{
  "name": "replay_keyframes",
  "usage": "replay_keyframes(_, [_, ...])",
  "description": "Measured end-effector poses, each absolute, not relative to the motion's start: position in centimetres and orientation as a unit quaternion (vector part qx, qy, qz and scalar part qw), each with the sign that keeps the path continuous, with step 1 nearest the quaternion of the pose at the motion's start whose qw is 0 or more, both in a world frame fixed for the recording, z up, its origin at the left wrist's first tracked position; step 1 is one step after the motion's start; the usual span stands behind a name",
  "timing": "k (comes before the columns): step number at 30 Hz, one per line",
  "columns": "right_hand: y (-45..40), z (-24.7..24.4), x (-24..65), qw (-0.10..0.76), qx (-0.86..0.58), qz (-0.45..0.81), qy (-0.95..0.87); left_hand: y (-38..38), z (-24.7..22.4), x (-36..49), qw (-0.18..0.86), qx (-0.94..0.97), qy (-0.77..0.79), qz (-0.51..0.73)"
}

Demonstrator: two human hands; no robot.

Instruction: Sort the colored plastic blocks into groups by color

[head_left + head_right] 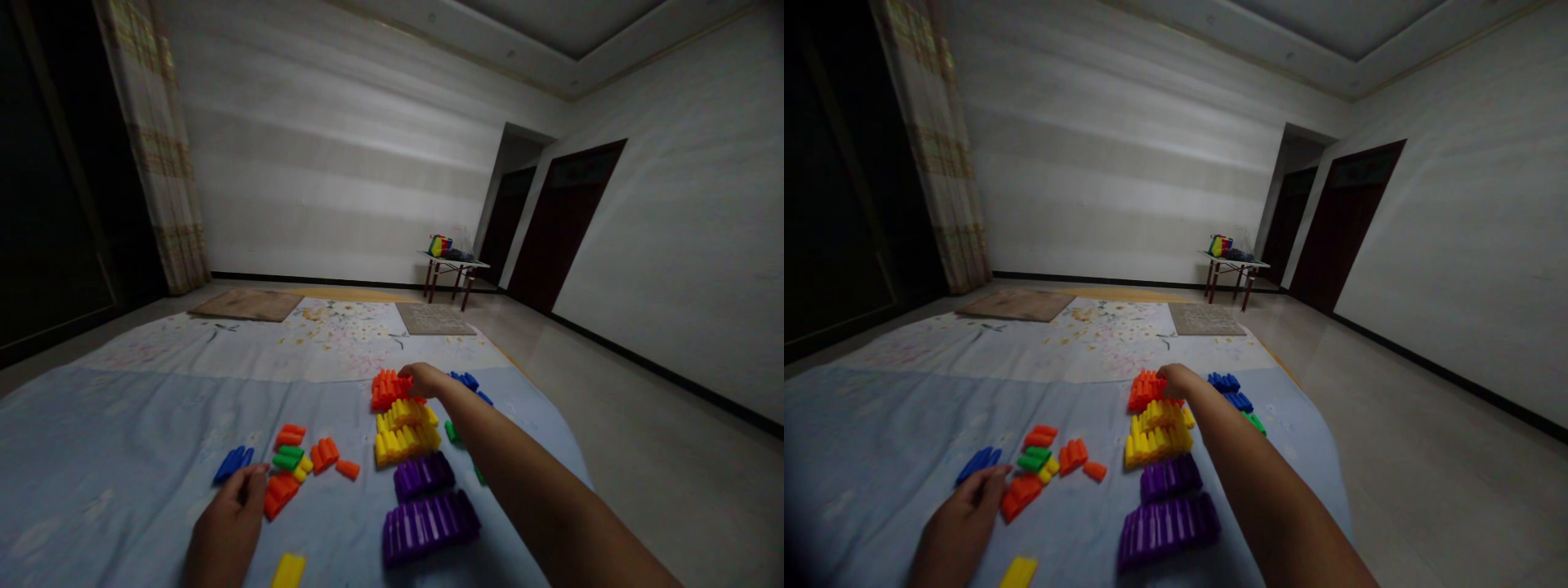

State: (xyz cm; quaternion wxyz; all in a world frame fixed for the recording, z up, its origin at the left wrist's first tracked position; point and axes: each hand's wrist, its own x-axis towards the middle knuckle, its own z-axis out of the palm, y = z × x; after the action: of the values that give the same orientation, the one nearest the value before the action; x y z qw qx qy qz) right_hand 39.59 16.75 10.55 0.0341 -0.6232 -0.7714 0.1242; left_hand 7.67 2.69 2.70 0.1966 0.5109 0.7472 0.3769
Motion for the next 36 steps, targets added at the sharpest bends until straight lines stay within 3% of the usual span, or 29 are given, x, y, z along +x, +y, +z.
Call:
replay_keyframes(10, [16.5,11.0,40.3,0.110,-0.626,0.138,-0.760,2.9,2.7,7.7,0.212,0.509,0.748,0.369])
replay_keyframes(16, [13.2,11.5,40.6,0.221,-0.602,0.122,-0.758,2.6,2.9,8.0,0.191,0.515,0.741,0.386])
replay_keyframes(26, [3.9,7.8,41.6,0.443,-0.550,0.221,-0.672,1.9,3.4,8.6,0.169,0.528,0.723,0.413])
replay_keyframes(36, [2.8,4.2,42.8,0.496,-0.555,0.240,-0.623,1.6,3.4,8.8,0.167,0.550,0.707,0.412])
